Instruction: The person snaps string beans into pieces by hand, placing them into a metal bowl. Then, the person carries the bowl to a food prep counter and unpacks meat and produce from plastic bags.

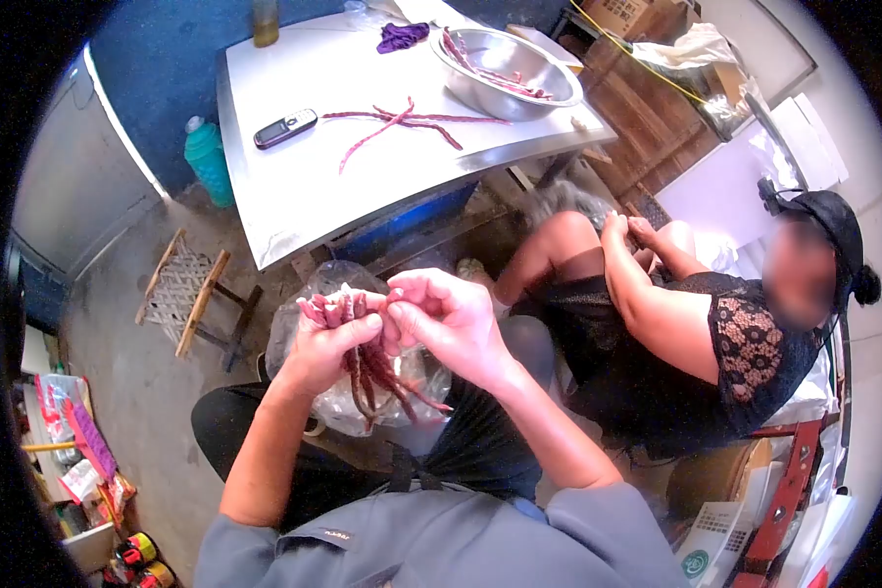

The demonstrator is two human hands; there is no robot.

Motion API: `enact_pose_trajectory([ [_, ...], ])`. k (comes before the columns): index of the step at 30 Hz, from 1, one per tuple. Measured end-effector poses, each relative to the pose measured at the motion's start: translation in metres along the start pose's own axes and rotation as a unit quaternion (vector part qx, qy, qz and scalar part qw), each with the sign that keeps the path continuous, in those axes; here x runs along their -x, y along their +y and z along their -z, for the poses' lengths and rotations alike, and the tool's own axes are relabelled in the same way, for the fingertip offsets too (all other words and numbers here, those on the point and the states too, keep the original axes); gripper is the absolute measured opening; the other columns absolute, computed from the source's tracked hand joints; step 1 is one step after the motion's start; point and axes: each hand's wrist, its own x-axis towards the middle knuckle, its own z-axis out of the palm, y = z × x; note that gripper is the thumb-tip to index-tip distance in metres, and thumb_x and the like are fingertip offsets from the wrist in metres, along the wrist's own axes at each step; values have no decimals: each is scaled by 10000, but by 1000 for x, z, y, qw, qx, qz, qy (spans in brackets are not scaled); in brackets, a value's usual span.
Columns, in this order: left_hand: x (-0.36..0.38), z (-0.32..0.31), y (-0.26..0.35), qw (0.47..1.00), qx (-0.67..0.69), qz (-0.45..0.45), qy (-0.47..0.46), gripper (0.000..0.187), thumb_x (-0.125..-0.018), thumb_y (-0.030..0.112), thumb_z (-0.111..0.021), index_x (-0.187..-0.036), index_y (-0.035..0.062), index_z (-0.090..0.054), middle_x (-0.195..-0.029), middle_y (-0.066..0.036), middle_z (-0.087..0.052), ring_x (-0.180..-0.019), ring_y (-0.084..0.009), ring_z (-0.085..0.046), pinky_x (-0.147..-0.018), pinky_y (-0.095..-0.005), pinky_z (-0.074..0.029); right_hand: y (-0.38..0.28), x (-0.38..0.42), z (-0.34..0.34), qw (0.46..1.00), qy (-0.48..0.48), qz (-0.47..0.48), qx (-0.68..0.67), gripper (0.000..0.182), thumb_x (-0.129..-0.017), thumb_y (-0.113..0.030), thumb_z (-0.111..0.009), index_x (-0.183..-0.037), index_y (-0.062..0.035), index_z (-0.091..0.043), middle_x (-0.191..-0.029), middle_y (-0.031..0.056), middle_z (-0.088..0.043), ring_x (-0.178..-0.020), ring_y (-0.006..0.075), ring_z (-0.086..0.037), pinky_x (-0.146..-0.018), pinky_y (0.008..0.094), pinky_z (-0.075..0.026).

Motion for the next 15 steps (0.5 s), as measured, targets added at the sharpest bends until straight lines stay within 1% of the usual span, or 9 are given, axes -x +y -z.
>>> enact_pose_trajectory([
  [3,1,0,4,999,23,28,-1,190,-915,38,-600,-1088,-25,-646,-849,-90,-691,-747,-157,-674,-661,-283,-557,3,1,0,1000,1,7,5,189,-947,7,-585,-1133,40,-590,-856,73,-664,-694,87,-631,-588,220,-514],
  [5,-1,1,1,999,26,21,-1,186,-915,43,-603,-1084,-23,-647,-845,-90,-690,-733,-155,-670,-647,-280,-552,3,1,-1,1000,6,2,4,181,-953,-1,-581,-1127,45,-597,-859,72,-666,-685,82,-625,-593,219,-514],
  [7,-2,2,2,1000,28,13,-1,183,-915,48,-606,-1079,-21,-649,-840,-91,-690,-719,-154,-667,-634,-276,-547,3,1,-1,998,30,-13,47,169,-955,-7,-577,-1110,45,-620,-855,59,-668,-660,82,-615,-594,218,-512],
  [8,-1,1,6,1000,-1,25,9,193,-919,70,-607,-1091,-15,-633,-824,-89,-682,-695,-157,-659,-616,-283,-548,2,0,0,998,30,-13,47,169,-955,-7,-577,-1110,45,-620,-855,59,-668,-660,82,-615,-594,218,-512],
  [9,0,1,8,999,-29,36,20,205,-924,92,-608,-1103,-8,-618,-808,-88,-675,-672,-160,-651,-598,-291,-549,0,0,0,996,36,-5,80,163,-955,-9,-577,-1100,40,-632,-856,56,-671,-653,81,-614,-589,221,-511],
  [11,0,-1,8,997,-66,33,26,180,-930,124,-625,-1069,11,-638,-741,-53,-665,-628,-129,-633,-556,-263,-526,3,0,4,986,31,25,159,155,-935,-12,-597,-1076,17,-655,-840,66,-679,-621,95,-623,-564,236,-507],
  [12,2,-6,14,993,-111,22,41,200,-928,141,-646,-1078,14,-687,-713,-29,-652,-627,-76,-595,-556,-237,-484,1,-2,5,973,22,52,222,148,-923,-13,-609,-1060,10,-662,-826,74,-677,-610,105,-629,-552,243,-504],
  [13,1,-3,11,991,-128,26,37,192,-935,146,-636,-1071,22,-692,-708,-24,-642,-623,-74,-588,-557,-234,-480,0,-2,4,957,15,84,276,142,-910,-13,-621,-1044,4,-668,-812,82,-675,-600,115,-635,-539,250,-501],
  [15,3,-4,18,988,-146,36,23,185,-935,151,-627,-1032,3,-682,-735,-26,-647,-621,-75,-587,-573,-244,-487,1,-3,3,949,6,98,301,125,-885,-6,-643,-1006,-6,-677,-777,83,-664,-586,135,-641,-526,259,-497],
])
